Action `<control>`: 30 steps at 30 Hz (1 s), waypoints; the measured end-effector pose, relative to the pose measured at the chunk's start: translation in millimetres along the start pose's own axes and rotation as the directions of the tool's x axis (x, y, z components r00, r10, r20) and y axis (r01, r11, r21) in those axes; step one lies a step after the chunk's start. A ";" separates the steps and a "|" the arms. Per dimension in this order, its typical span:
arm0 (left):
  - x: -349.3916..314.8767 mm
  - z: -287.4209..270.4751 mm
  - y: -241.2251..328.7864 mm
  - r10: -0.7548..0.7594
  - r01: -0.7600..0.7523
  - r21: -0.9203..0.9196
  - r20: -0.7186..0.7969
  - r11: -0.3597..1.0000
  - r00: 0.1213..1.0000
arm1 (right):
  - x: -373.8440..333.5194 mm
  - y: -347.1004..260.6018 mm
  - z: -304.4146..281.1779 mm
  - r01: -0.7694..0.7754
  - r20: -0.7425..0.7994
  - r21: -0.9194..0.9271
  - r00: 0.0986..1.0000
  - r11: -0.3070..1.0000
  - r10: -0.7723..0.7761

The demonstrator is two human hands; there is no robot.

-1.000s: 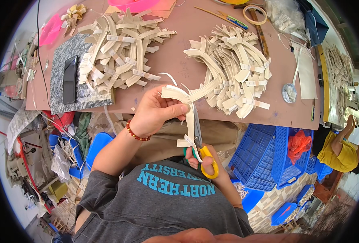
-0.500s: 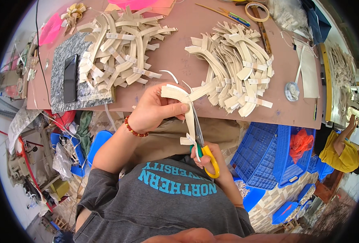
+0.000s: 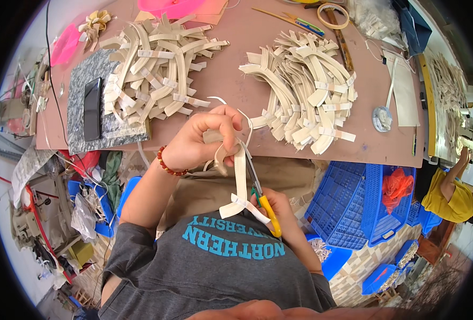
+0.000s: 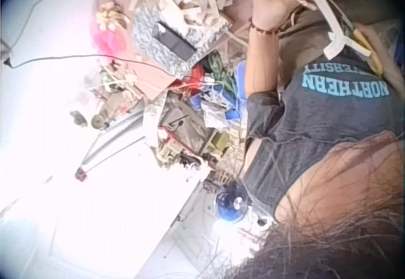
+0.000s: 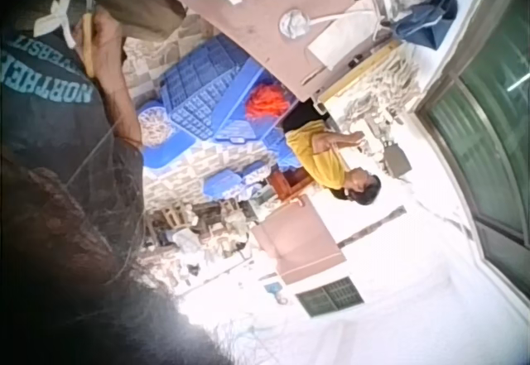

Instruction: The person cuts beige fabric strips into smaller pieces using yellow-handled scissors and then folds the cut pieces into a small bundle. The workspace is cluttered with piles of fabric strips and various tools.

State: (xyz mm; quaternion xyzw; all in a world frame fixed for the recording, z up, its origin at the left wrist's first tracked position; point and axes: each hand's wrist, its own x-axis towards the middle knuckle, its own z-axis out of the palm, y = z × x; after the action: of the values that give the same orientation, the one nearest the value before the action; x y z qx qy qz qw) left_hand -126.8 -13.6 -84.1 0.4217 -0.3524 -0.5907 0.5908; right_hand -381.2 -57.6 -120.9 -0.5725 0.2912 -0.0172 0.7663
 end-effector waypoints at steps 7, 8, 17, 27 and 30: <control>-1.7 1.2 7.0 0.070 -0.081 0.208 0.058 0.975 0.996 | -0.3 -19.6 -1.4 0.044 -0.114 -0.443 0.988 0.895 -0.105; -2.3 1.2 10.2 0.041 -0.053 0.208 0.064 0.977 0.997 | -0.4 -22.1 -1.7 0.052 -0.126 -0.486 0.984 0.872 -0.129; -3.9 3.4 17.2 0.050 -0.077 0.305 0.097 0.949 0.994 | -3.2 -38.5 -3.0 0.004 -0.182 -0.644 0.970 0.765 -0.158; -3.9 5.0 20.4 -0.001 -0.032 0.283 0.113 0.959 0.994 | -1.9 -37.1 -7.1 0.051 -0.157 -0.711 0.961 0.701 -0.228; -3.5 5.5 18.8 -0.006 -0.020 0.235 0.109 0.972 0.994 | -1.6 -37.9 -8.5 0.076 -0.136 -0.705 0.961 0.705 -0.240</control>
State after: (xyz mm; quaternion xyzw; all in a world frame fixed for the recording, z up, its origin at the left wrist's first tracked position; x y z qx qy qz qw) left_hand -124.5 -11.5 -64.4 0.4549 -0.4532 -0.5645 0.5186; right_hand -374.9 -77.4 -88.1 -0.8349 0.3079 -0.0356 0.4548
